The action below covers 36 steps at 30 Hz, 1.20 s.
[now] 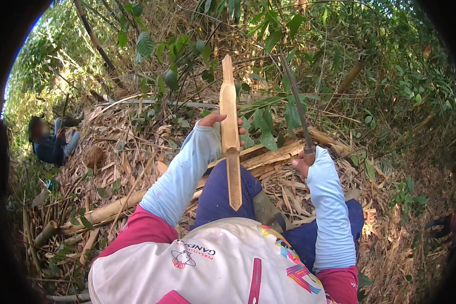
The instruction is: The person sits on the forest floor and uses a large knife to split a piece of bamboo into thin strips. They hold the bamboo with one hand and repeatedly strike it with the knife to separate the layers.
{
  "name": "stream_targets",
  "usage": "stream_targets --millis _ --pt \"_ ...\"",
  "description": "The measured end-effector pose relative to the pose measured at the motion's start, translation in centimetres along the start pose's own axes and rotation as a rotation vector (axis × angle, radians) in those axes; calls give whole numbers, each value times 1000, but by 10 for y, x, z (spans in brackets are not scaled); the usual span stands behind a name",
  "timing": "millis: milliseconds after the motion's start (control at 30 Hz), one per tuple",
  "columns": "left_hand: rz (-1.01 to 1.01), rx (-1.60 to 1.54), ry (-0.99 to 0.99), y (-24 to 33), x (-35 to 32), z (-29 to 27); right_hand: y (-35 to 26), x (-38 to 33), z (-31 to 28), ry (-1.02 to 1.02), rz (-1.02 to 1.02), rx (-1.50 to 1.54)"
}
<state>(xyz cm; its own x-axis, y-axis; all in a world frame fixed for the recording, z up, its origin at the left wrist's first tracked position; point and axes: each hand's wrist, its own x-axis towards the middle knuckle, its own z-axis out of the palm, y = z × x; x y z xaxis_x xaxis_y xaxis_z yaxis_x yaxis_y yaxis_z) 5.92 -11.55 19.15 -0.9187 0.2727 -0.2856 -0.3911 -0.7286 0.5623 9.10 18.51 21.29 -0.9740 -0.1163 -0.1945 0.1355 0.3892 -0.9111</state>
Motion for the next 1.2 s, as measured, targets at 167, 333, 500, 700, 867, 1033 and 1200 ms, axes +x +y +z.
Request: stream_targets --millis 167,333,500,700,867,1033,1200 --pt "0 -29 -54 4 0 -3 7 3 7 -11 -62 -5" --pt "23 -14 -27 6 0 -3 10 3 10 -23 -73 -14" --pt "49 -116 -13 8 6 -6 16 5 11 -43 -94 -31" --pt "211 -259 -29 12 8 -23 14 0 18 -85 -53 -1" --pt "322 -430 190 12 9 -35 23 3 24 -113 -72 -76" --pt "460 -555 303 11 12 -55 39 6 30 -107 -136 -161" --pt "641 -684 271 10 6 -66 28 -1 32 -123 -132 -163"
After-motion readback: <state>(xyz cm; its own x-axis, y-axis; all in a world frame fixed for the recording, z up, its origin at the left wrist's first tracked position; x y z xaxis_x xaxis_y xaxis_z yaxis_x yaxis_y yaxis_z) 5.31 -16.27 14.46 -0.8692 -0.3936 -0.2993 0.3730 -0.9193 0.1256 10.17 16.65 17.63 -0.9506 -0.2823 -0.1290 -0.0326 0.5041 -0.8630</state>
